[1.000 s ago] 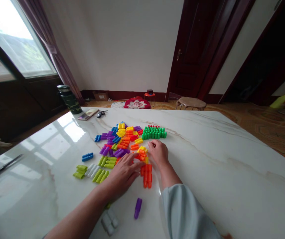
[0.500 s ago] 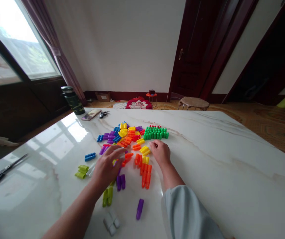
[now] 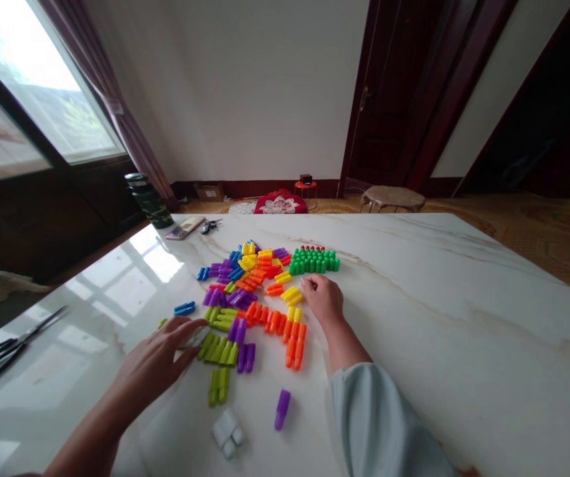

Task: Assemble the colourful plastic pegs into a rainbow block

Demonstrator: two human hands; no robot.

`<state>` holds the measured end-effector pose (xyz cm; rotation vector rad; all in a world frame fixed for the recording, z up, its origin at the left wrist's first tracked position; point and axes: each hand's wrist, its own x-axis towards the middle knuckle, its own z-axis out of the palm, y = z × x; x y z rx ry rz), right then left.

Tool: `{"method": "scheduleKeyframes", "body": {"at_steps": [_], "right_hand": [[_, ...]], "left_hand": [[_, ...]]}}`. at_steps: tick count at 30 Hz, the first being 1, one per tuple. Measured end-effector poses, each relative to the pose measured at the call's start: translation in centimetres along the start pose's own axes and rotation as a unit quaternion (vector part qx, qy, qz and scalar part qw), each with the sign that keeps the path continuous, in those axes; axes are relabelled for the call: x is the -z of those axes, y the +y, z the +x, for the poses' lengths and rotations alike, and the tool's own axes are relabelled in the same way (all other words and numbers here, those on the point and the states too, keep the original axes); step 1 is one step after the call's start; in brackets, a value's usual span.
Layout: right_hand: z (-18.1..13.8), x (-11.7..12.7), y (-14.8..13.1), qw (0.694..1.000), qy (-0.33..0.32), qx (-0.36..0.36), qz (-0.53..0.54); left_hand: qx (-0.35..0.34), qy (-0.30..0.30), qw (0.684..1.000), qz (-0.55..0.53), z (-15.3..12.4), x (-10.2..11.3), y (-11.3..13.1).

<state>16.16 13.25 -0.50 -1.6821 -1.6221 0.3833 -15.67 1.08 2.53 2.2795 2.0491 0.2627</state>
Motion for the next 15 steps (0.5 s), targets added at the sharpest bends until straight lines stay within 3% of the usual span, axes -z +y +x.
{"method": "scheduleKeyframes", "body": {"at_steps": [3,5,7,9,11,13,15], "right_hand": [[-0.1,0.1,-0.2,1.0,-0.001,-0.005,-0.003],[-0.1,0.1,-0.3,1.0,-0.003,-0.005,-0.004],[-0.2,0.1,-0.3,1.0,-0.005,-0.005,-0.004],[-0.2,0.0,-0.3,1.0,-0.003,0.0,0.003],[-0.2,0.0,-0.4,1.0,0.007,0.004,0.019],[-0.2,0.0,-0.5,0.997,0.021,0.018,0.069],[-0.4,0.1,-0.8,0.985,0.007,0.044,0.165]], "left_hand": [[0.009,0.012,0.999,-0.036,1.0,0.3,0.5],[0.015,0.071,0.994,-0.088,1.7,0.8,1.0],[0.028,0.147,0.974,-0.169,2.6,1.5,2.0],[0.032,0.175,0.939,-0.294,3.8,2.1,4.0],[0.018,0.102,0.875,-0.473,5.4,2.1,6.6],[0.017,-0.008,0.784,-0.621,7.0,1.6,9.3],[0.027,-0.081,0.69,-0.718,8.3,0.5,11.3]]}}
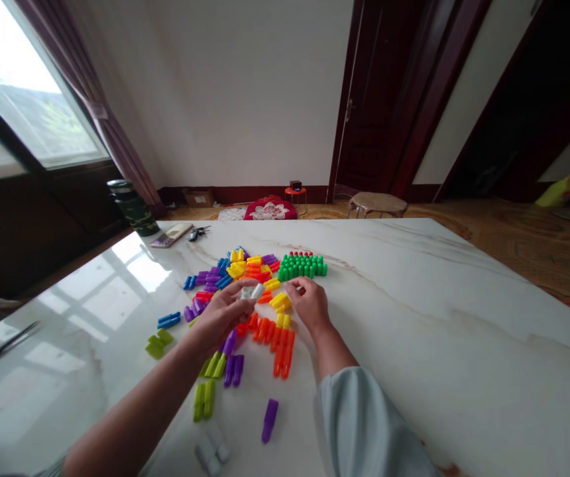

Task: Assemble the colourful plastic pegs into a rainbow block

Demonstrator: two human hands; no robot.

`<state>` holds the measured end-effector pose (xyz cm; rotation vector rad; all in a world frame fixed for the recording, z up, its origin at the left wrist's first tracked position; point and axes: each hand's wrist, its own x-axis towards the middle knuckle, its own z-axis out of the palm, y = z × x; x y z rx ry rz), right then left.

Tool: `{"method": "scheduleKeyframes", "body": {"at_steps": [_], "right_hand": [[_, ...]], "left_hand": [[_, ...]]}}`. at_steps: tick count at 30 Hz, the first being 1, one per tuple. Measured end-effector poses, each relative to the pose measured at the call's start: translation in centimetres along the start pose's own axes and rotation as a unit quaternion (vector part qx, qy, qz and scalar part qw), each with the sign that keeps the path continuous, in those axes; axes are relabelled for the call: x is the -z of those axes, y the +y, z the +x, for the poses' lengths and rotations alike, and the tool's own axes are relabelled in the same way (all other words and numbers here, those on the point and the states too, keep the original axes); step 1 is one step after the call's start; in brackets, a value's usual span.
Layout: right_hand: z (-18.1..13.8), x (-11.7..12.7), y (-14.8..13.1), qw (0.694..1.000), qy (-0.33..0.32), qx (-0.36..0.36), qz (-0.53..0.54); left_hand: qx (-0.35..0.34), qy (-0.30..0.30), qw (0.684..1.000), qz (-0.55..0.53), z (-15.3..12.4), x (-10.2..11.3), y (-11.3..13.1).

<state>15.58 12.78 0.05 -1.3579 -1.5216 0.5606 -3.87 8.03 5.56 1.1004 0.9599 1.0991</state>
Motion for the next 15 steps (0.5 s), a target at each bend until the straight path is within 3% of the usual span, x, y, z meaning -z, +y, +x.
{"method": "scheduleKeyframes", "body": {"at_steps": [4,8,15], "right_hand": [[-0.5,-0.3,-1.3,0.976,-0.095,0.036,0.192],[-0.9,-0.6,-2.3,0.952,-0.135,0.036,0.273],[-1.4,-0.6,-2.9,0.932,-0.138,-0.054,0.332]], "left_hand": [[0.026,-0.026,0.992,-0.122,1.0,-1.4,-2.0],[0.01,-0.042,0.997,-0.067,0.4,-1.5,-2.9],[-0.061,0.018,0.998,0.029,0.4,-1.7,-3.4]]}}
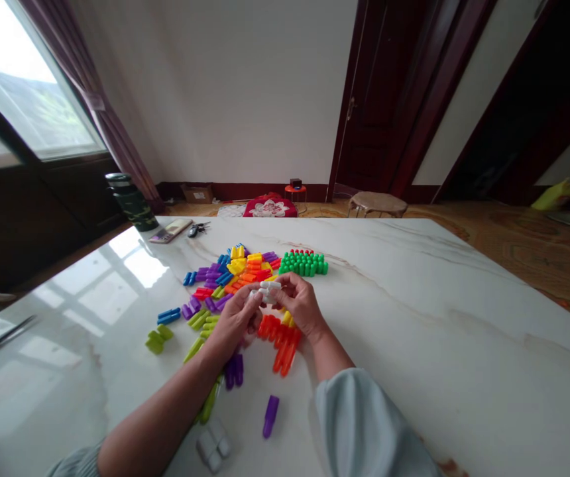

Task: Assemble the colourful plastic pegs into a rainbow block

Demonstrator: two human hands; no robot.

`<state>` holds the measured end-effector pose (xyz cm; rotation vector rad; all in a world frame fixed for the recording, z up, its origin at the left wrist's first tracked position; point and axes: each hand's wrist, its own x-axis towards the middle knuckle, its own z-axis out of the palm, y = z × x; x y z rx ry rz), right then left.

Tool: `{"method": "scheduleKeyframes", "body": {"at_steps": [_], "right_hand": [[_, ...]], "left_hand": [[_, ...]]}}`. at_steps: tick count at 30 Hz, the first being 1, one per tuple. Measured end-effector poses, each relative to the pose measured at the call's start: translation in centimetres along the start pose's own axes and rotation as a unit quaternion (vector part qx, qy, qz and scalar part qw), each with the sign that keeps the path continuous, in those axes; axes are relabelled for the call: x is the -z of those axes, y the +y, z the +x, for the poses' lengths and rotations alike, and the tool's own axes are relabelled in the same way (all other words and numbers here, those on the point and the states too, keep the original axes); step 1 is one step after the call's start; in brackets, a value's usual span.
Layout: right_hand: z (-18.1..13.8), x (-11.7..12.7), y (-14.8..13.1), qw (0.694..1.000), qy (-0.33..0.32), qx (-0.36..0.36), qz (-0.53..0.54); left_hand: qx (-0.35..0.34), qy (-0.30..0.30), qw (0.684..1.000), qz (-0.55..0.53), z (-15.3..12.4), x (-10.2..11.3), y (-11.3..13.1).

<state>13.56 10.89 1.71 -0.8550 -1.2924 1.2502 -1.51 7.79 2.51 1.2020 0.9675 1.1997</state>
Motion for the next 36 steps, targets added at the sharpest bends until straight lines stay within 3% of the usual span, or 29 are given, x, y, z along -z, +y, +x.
{"method": "scheduleKeyframes", "body": {"at_steps": [4,10,16,19,22,27,29,32,36], "right_hand": [[0.0,-0.1,-0.1,1.0,-0.011,-0.012,0.012],[0.1,0.1,-0.4,0.997,0.01,0.02,-0.076],[0.4,-0.1,0.5,0.999,-0.008,0.01,-0.036],[0.6,-0.1,1.0,0.999,0.016,0.01,-0.05],[0.7,-0.4,1.0,0.998,0.041,0.013,-0.044],[0.4,-1.4,0.2,0.999,-0.026,0.023,-0.019],[0.4,-1.2,-0.2,0.997,-0.002,0.029,-0.065],[0.6,0.2,-0.9,0.98,0.097,0.037,-0.172],[0.5,2.8,-2.4,0.909,0.182,0.005,-0.375]], "left_hand": [[-0.028,0.029,0.999,0.009,0.1,0.1,-0.3],[-0.06,0.013,0.997,0.045,-0.1,0.2,-0.4],[-0.102,0.081,0.986,0.102,0.3,0.7,0.0],[-0.124,0.126,0.965,0.193,0.5,1.4,0.2],[-0.167,0.17,0.924,0.299,0.7,2.7,0.5],[-0.199,0.223,0.889,0.346,0.9,4.9,1.3],[-0.211,0.248,0.874,0.361,0.9,5.4,1.6],[-0.216,0.258,0.866,0.369,0.8,5.6,1.9],[-0.221,0.237,0.874,0.361,0.8,5.3,1.6]]}}
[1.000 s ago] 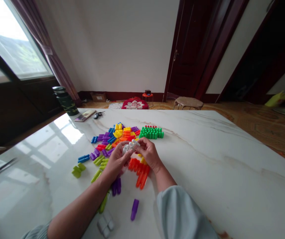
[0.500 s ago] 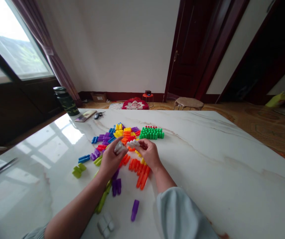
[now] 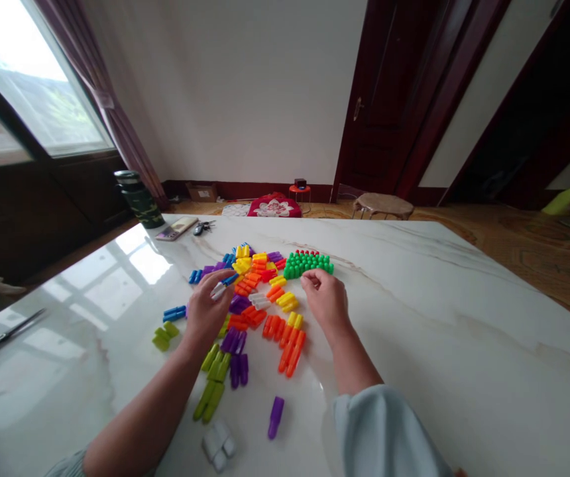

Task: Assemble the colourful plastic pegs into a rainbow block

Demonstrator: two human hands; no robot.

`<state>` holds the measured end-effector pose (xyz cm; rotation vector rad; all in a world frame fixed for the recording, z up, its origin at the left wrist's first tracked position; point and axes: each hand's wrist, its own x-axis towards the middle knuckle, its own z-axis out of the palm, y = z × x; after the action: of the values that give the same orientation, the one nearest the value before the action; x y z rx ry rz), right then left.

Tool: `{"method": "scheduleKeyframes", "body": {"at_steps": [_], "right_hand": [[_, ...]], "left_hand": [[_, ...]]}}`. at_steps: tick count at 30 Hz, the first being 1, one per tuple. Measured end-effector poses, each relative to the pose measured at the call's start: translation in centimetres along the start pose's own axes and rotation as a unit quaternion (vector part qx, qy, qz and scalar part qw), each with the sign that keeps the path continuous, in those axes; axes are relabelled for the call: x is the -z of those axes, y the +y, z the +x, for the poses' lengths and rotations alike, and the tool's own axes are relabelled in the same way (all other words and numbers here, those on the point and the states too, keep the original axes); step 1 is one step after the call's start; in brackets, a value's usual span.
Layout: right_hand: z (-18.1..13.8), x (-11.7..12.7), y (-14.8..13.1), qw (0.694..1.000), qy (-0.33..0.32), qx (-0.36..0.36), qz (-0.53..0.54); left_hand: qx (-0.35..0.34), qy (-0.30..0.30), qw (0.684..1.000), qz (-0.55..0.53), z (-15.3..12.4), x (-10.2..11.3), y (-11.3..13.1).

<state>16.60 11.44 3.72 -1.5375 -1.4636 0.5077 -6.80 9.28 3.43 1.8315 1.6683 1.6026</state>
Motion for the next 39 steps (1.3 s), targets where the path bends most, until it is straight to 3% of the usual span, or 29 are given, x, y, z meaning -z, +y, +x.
{"method": "scheduleKeyframes", "body": {"at_steps": [2,4,7,9,14,20,30,37,39], "right_hand": [[0.0,1.2,-0.1,0.99,-0.016,-0.022,-0.135],[-0.3,1.8,-0.4,0.974,-0.077,-0.045,-0.208],[-1.1,1.7,-0.7,0.955,-0.21,-0.074,-0.196],[-1.7,1.1,-0.5,0.949,-0.262,-0.07,-0.163],[-2.1,-0.4,0.0,0.964,-0.229,0.014,-0.134],[-2.1,-1.4,-0.5,0.962,-0.213,-0.008,-0.168],[-2.2,-2.4,-0.2,0.972,-0.227,0.014,-0.063],[-2.3,-0.2,-2.0,0.944,-0.275,0.036,-0.177],[-2.3,0.4,-2.6,0.928,-0.296,0.031,-0.226]], "left_hand": [[0.004,-0.013,1.0,-0.011,-0.2,-0.3,0.0],[0.009,-0.031,0.999,-0.016,-0.4,-0.6,0.0],[0.002,-0.066,0.998,-0.004,-0.6,-1.0,0.0],[-0.004,-0.087,0.996,0.01,-0.7,-1.1,0.1],[-0.004,-0.115,0.993,0.025,-0.9,-1.1,0.2],[-0.002,-0.124,0.992,0.032,-0.9,-1.2,0.0],[0.0,-0.122,0.992,0.041,-0.8,-1.1,-0.2],[-0.014,-0.089,0.996,0.002,-0.7,-1.0,0.2],[-0.029,-0.115,0.993,-0.021,-0.6,-0.7,0.8]]}}
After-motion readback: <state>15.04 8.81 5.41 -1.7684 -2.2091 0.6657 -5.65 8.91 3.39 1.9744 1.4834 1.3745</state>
